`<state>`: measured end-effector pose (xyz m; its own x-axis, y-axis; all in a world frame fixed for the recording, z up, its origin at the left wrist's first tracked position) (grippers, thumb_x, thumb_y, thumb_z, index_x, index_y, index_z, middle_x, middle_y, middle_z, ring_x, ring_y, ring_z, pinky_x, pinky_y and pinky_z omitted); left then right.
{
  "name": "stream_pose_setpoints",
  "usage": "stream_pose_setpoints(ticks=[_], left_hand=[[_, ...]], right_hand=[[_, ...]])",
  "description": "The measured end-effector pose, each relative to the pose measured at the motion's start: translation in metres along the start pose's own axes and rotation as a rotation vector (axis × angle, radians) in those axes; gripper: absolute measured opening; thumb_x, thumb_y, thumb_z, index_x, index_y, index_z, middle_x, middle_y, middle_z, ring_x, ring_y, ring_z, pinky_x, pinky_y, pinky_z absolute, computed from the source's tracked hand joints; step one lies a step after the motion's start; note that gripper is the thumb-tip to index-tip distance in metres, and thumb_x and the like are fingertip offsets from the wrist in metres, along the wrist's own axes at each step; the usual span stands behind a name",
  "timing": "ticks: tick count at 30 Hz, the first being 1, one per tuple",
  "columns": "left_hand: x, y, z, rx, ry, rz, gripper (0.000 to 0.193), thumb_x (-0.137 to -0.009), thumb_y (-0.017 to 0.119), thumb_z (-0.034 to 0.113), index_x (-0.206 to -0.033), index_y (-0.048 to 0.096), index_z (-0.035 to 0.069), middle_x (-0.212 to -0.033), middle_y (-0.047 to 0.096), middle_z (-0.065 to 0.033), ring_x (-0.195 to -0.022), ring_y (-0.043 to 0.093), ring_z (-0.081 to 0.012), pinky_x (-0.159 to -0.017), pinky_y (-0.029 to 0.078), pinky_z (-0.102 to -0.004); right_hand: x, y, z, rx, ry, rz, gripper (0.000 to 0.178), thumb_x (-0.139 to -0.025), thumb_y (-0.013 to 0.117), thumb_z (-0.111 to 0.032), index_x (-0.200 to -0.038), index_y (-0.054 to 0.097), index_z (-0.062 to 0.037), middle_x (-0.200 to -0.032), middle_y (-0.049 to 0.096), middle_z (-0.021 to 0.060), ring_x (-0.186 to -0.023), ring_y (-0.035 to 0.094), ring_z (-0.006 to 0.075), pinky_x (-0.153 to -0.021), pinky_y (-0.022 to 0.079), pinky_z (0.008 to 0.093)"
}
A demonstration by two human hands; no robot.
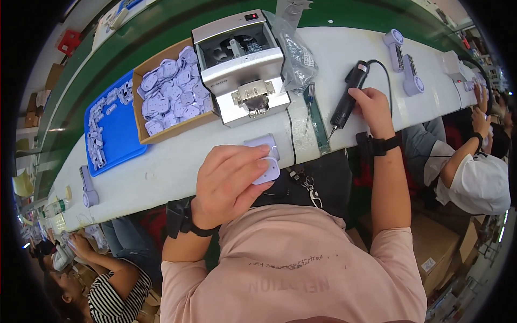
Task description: The person assembles a handheld fan by fitting a white plastic cover onto the fan body and driving a screw into the casing with a power screwdriver. They repeat this process multiple times, occasionally using a small tool to adjust internal components before securing the cover.
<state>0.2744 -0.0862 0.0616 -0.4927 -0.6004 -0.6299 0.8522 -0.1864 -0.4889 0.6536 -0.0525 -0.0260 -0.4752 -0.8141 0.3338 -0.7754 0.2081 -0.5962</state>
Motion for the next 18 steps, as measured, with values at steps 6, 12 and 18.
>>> stream_pose_setpoints(ticks=[6,12,18], left_hand=[[-0.003,-0.001,-0.004,0.037,0.001,-0.049,0.045,-0.072,0.088,0.005,-0.114,0.072,0.004,-0.120,0.075,-0.0132,-0.097,0.070,-0.0330,-0.082,0.056,-0.0395],[-0.001,-0.002,-0.013,0.087,-0.044,-0.006,0.047,-0.071,0.089,0.005,-0.114,0.072,0.004,-0.119,0.075,-0.0130,-0.097,0.070,-0.0327,-0.082,0.055,-0.0392],[-0.001,-0.001,-0.016,0.114,-0.064,-0.023,0.047,-0.072,0.089,0.005,-0.115,0.072,0.004,-0.118,0.075,-0.0134,-0.096,0.069,-0.0323,-0.082,0.056,-0.0390]], right_hand=[[0.011,0.017,-0.011,-0.354,-0.120,0.113,0.045,-0.091,0.078,-0.025,-0.121,0.065,0.0054,-0.090,0.070,0.0054,-0.079,0.066,0.0166,-0.073,0.053,0.0308],[0.023,0.029,-0.025,-0.947,-0.230,-0.118,0.047,-0.090,0.075,-0.012,-0.132,0.059,0.0008,-0.111,0.068,0.0101,-0.100,0.066,0.0206,-0.085,0.057,0.0399],[0.054,0.049,-0.064,-0.903,-0.588,-0.309,0.049,-0.083,0.073,0.000,-0.129,0.056,-0.0034,-0.119,0.065,0.0134,-0.101,0.067,0.0240,-0.086,0.058,0.0425]])
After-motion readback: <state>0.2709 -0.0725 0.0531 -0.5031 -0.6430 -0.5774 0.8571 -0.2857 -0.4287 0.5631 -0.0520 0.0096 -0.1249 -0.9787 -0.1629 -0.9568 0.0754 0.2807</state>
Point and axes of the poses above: each hand's wrist, its own x-axis away from the middle knuckle, its own y-axis out of the palm, z = x × y, the point moved 5 cm from there along -x, towards the middle knuckle
